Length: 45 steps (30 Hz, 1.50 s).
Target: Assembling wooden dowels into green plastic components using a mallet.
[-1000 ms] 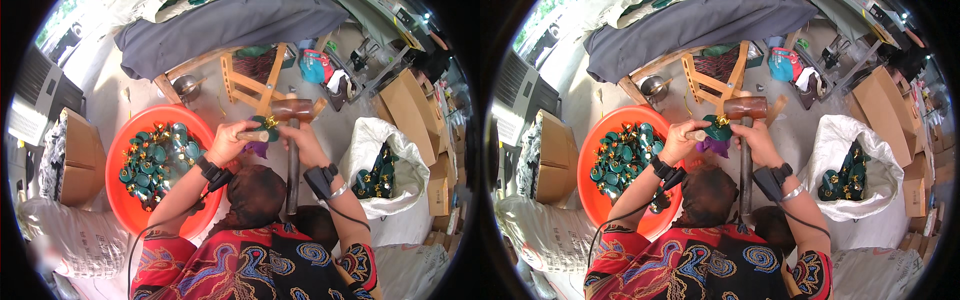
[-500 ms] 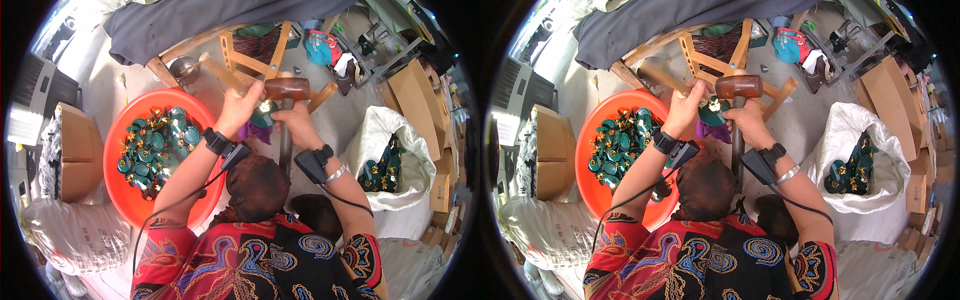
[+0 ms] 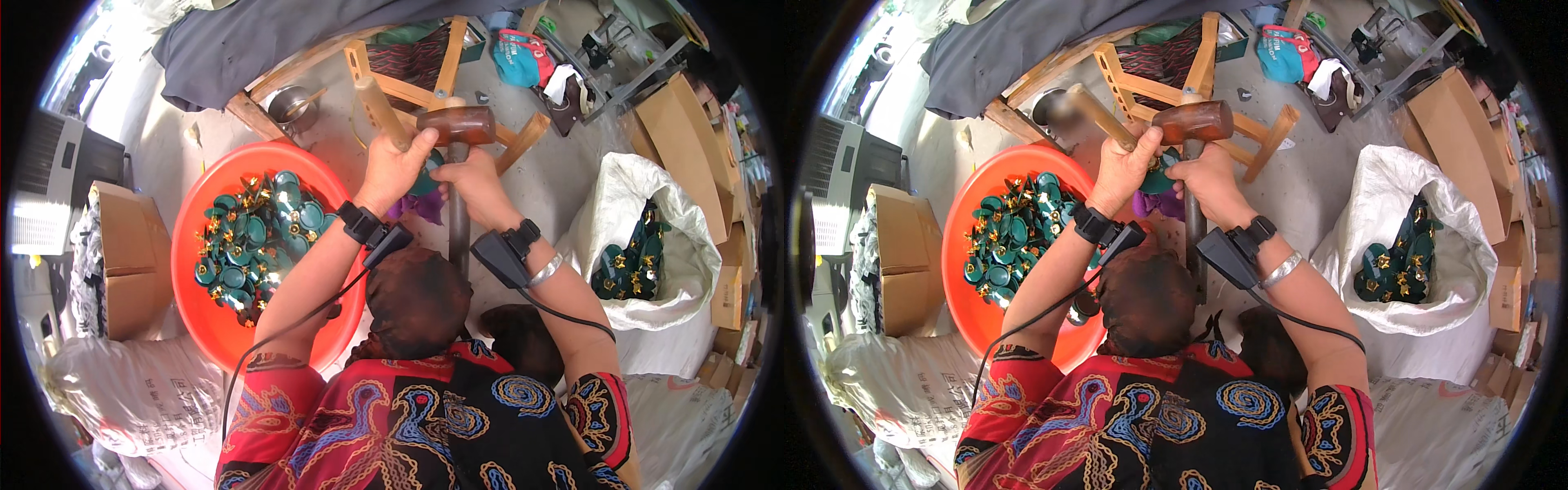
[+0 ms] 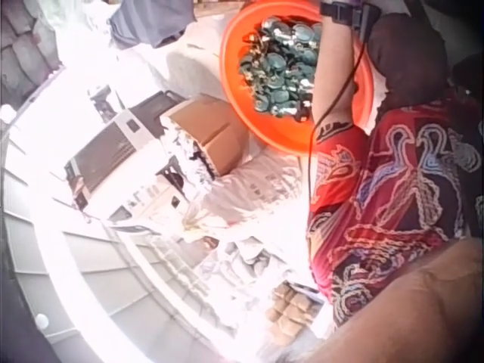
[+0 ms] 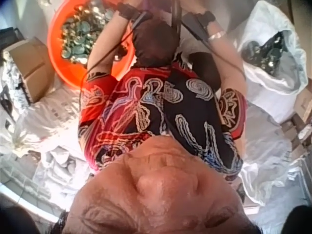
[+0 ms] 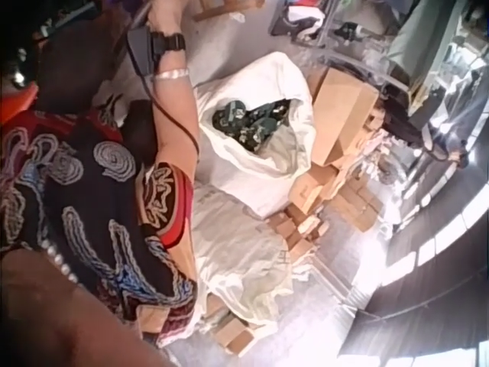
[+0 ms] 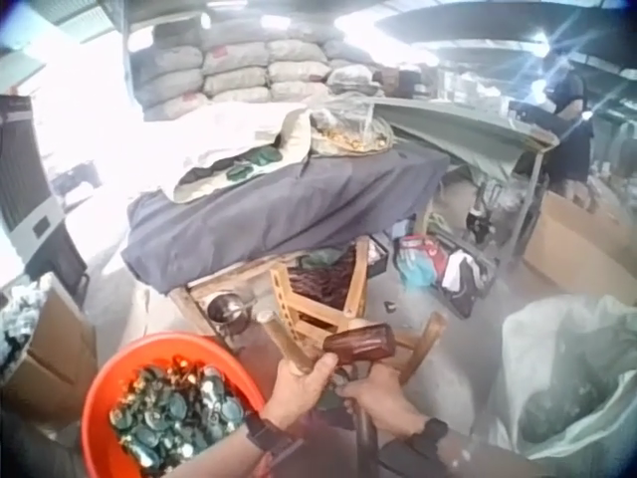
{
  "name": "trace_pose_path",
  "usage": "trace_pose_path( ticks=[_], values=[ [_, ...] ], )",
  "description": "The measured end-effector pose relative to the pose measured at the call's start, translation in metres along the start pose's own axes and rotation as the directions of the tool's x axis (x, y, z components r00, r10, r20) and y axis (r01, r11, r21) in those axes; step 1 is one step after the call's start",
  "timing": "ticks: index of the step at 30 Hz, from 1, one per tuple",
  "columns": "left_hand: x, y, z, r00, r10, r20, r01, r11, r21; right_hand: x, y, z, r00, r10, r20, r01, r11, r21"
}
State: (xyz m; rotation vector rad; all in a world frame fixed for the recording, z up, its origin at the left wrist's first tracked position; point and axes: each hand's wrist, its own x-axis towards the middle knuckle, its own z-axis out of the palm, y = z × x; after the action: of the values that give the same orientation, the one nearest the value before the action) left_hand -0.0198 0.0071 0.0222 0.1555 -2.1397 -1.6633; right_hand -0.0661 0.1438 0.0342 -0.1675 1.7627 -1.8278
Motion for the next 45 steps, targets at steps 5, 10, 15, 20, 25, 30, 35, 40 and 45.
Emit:
trace_pose_path(
  ticks=[5, 10, 15, 20, 25, 30, 35, 40, 45],
  values=[
    [-0.001, -0.003, 0.005, 0.999, 0.032, -0.024, -0.03, 0.997, 0.07, 0.007, 0.004, -0.007, 0.999, 0.031, 0.033, -0.03, 0.999, -0.028],
    [-0.005, -0.013, 0.011, 0.997, 0.038, -0.07, -0.033, 0.997, 0.066, -0.01, -0.014, -0.014, 0.982, -0.158, -0.106, 0.118, 0.942, -0.315],
    [-0.008, -0.017, 0.01, 0.983, 0.144, -0.113, -0.132, 0.986, 0.103, -0.053, -0.13, -0.02, 0.628, -0.769, 0.117, 0.476, 0.261, -0.84],
    [-0.004, -0.007, 0.013, 0.975, 0.199, -0.103, -0.181, 0.971, 0.158, -0.125, -0.229, 0.002, 0.44, -0.894, -0.086, 0.646, 0.381, -0.661],
    [-0.011, -0.01, 0.011, 0.984, 0.164, -0.073, -0.151, 0.976, 0.159, -0.063, -0.148, -0.007, 0.836, -0.458, 0.302, 0.266, -0.142, -0.953],
    [-0.001, -0.017, 0.009, 0.988, -0.146, -0.044, 0.143, 0.988, -0.049, -0.079, -0.088, -0.056, 0.906, -0.396, 0.15, 0.271, 0.268, -0.925],
    [0.009, -0.026, 0.0, 0.972, -0.23, -0.047, 0.188, 0.882, -0.431, -0.113, -0.046, -0.057, 0.976, -0.21, 0.064, 0.141, 0.38, -0.914],
    [0.024, 0.013, 0.012, 0.978, -0.206, 0.025, 0.188, 0.827, -0.529, -0.133, -0.022, -0.079, 0.983, -0.134, 0.129, 0.157, 0.226, -0.961],
    [0.044, 0.094, 0.081, 0.956, -0.06, 0.287, 0.219, 0.795, -0.565, -0.122, 0.006, -0.105, 0.965, -0.171, 0.198, 0.219, 0.116, -0.969]
  ],
)
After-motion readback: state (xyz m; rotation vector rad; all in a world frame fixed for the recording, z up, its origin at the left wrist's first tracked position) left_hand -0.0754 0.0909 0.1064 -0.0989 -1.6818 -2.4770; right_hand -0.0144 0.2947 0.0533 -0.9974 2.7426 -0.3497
